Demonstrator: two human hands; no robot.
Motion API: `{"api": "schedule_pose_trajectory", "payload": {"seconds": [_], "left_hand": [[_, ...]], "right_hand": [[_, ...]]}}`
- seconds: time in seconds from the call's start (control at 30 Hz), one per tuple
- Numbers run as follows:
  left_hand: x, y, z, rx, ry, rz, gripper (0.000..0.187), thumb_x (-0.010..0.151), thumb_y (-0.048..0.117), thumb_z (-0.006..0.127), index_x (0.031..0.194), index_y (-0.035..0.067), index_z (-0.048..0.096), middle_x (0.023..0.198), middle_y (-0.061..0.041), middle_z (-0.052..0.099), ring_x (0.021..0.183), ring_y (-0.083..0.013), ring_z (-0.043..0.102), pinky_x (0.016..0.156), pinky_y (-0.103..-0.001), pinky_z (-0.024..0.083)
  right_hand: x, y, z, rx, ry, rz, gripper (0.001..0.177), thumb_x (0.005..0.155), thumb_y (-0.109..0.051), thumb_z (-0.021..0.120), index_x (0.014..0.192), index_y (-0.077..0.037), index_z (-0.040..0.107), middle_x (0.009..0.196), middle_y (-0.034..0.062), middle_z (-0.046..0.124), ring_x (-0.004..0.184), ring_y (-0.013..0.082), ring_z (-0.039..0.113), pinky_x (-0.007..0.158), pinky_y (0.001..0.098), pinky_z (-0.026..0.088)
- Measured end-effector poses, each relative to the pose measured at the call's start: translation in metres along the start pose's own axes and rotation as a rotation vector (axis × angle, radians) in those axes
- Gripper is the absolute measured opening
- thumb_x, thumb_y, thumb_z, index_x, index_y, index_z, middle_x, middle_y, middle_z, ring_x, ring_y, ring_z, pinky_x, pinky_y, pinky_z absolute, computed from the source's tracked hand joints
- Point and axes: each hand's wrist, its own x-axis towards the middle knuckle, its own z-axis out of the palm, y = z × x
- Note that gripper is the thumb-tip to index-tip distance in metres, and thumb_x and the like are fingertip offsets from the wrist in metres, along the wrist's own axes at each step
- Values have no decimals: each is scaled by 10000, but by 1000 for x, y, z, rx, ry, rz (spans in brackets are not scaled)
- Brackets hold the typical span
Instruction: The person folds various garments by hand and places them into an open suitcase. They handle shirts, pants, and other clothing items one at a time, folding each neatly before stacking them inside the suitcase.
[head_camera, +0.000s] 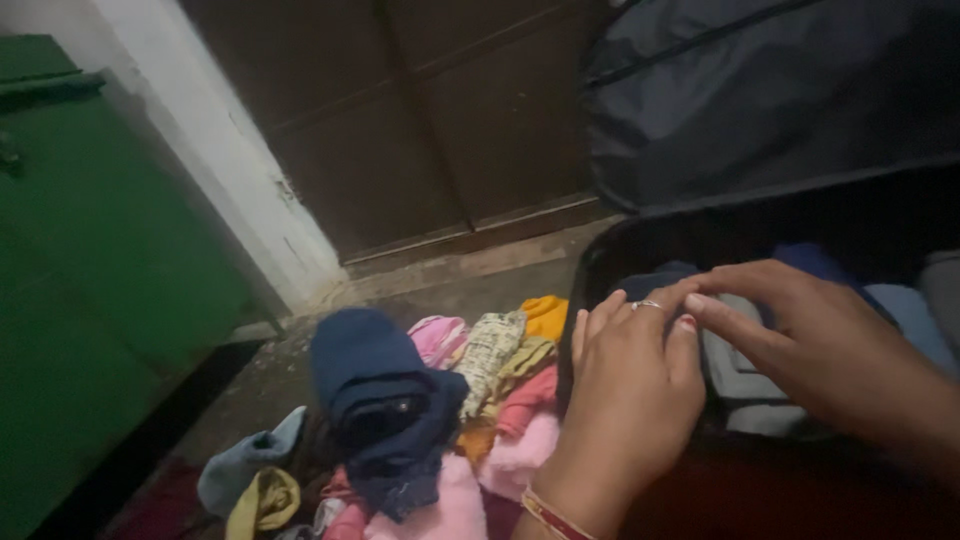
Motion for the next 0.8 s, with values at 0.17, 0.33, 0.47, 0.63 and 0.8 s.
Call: {"api": "schedule_pose_trajectory", "payload": {"seconds": [0.17,0.33,0.47,0.63,0.8], "left_hand": [[0,-8,-9,26,64,30,382,997,236,468,1305,126,666,1259,-185,682,1346,-437,483,1185,-585,232],[13,6,4,24,18,51,385,995,232,474,1320,136,655,1272,-185,676,1372,-454,441,1178,-624,169],[22,30,30,21,-43,64,386,1002,234,469,1331,124,640,1262,-196,672,1386,-458,435,1191,-630,168],[37,55,69,19,-94,108,413,996,213,475,1369,86,599,1264,-215,662,1387,-462,431,1190,-629,164],[60,77,102,-32,-116,161,494,983,143,494,1463,25,517,1294,-294,622,1364,-494,428,1158,-620,166]], "right_hand": [[5,-10,2,-20,31,-44,460,958,-484,604,1289,-188,727,1274,76,723,1185,220,699,1008,399,553],[5,8,-13,-124,104,-51,401,978,-508,619,1258,-255,754,1300,21,717,1225,205,671,1053,407,518],[1,40,-37,-22,142,-72,395,969,-486,631,1238,-231,766,1260,38,740,1205,203,683,1006,406,551],[-3,75,-57,115,201,70,410,962,-446,658,1255,-177,761,1214,78,768,1081,239,702,954,413,581],[4,98,-87,270,145,143,368,988,-357,626,1250,-170,804,1144,81,802,1081,234,749,967,406,594]]}}
